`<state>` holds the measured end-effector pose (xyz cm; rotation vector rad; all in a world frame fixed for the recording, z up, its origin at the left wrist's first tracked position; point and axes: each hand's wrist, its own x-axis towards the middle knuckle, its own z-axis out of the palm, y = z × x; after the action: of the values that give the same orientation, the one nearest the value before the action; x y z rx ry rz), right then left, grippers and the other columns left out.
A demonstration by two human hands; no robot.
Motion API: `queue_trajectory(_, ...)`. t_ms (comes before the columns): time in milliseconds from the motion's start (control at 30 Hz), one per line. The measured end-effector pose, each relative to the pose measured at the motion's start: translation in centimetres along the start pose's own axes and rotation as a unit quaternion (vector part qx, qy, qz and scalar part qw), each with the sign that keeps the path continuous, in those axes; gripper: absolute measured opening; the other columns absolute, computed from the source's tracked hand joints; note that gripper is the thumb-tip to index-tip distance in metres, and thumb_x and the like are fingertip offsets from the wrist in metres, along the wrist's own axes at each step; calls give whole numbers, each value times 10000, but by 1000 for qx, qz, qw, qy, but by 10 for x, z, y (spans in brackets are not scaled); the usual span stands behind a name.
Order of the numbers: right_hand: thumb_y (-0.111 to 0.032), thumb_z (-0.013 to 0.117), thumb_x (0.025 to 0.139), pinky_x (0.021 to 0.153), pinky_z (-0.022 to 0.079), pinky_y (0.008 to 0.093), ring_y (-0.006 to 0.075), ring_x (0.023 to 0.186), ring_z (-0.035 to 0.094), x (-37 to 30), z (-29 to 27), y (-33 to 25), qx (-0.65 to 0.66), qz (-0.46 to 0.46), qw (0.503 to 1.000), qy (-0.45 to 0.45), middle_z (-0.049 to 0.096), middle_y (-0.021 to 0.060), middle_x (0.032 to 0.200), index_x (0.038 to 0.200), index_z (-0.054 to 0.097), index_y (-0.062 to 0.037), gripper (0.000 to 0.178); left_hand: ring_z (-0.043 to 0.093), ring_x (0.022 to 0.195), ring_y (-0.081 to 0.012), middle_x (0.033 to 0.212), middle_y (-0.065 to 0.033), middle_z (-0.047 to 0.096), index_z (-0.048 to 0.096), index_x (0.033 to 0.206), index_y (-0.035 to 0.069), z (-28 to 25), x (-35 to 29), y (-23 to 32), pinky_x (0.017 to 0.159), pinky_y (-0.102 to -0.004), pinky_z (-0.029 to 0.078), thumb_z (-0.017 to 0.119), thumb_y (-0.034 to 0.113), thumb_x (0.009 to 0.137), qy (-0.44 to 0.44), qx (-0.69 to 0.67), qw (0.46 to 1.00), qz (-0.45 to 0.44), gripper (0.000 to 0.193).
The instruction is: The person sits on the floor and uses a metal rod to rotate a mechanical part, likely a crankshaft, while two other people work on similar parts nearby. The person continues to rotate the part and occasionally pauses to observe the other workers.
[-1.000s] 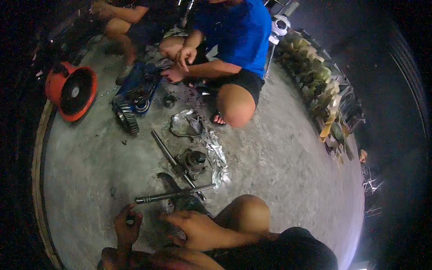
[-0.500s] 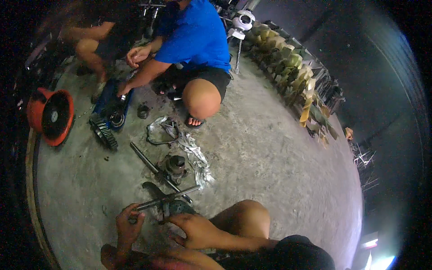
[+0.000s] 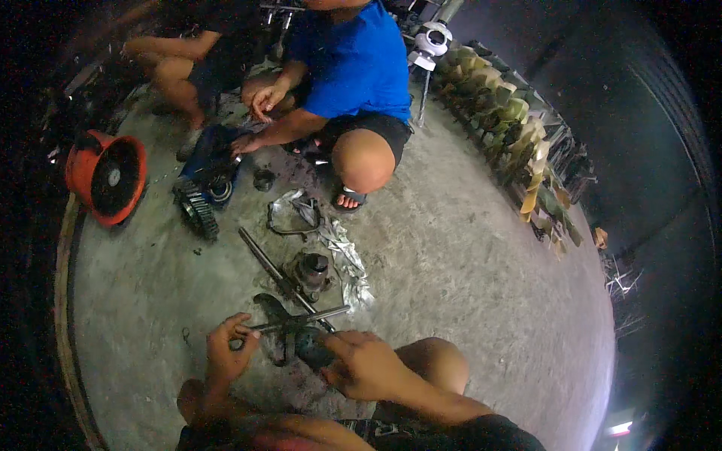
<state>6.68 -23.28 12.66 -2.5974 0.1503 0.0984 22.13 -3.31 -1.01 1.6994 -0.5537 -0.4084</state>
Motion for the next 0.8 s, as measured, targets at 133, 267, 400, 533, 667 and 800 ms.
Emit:
queue_trajectory(133, -244, 747, 783, 811, 514, 473, 389, 920, 639, 11, -24, -15, -4, -46, 998, -40, 651, 180, 1020, 1267, 566, -44, 554, 681, 717, -172, 804, -123, 712, 625, 1165, -48, -4, -5, 5, 699, -313, 541, 726, 127, 852, 39, -8, 999, -2, 373)
queue_trajectory(267, -186, 744, 809, 844, 527, 429, 340, 966, 662, 13, -26, -19, 54, -99, 990, -81, 670, 149, 1081, 1271, 582, -69, 503, 682, 727, -163, 801, -126, 709, 625, 1163, -50, -1, -1, -9, 698, -308, 548, 733, 121, 849, 44, 4, 999, -19, 373)
queue_trajectory(400, -243, 710, 848, 866, 527, 431, 313, 995, 655, 7, -9, -10, 0, -175, 976, -130, 659, 128, 1107, 1328, 567, -101, 520, 679, 727, -152, 781, -111, 698, 628, 1164, -42, -12, 3, -39, 703, -307, 550, 740, 121, 850, 65, 39, 995, -60, 371)
queue_trajectory(533, -261, 718, 836, 874, 527, 408, 287, 999, 659, 2, -6, -11, 67, -257, 957, -120, 656, 103, 1128, 1304, 596, -106, 507, 677, 777, -136, 836, -92, 700, 643, 1140, -20, -22, 13, -67, 706, -306, 550, 731, 110, 862, 113, 90, 985, -97, 319)
queue_trajectory(667, -310, 695, 812, 951, 464, 401, 284, 1120, 602, -2, -14, 6, 94, -290, 947, -103, 604, 113, 1254, 1384, 523, -91, 637, 686, 877, -243, 1006, -146, 689, 644, 1131, -8, -12, 21, -85, 751, -356, 553, 741, 154, 852, 208, 151, 964, 65, 336)
queue_trajectory(800, -301, 776, 768, 867, 529, 387, 269, 1030, 661, 5, -27, -1, 103, -264, 955, -83, 652, 89, 1204, 1292, 603, -102, 587, 653, 983, -332, 1070, -168, 674, 622, 1193, 20, 3, 11, -77, 830, -437, 523, 699, 276, 875, 112, 309, 943, 43, 416)
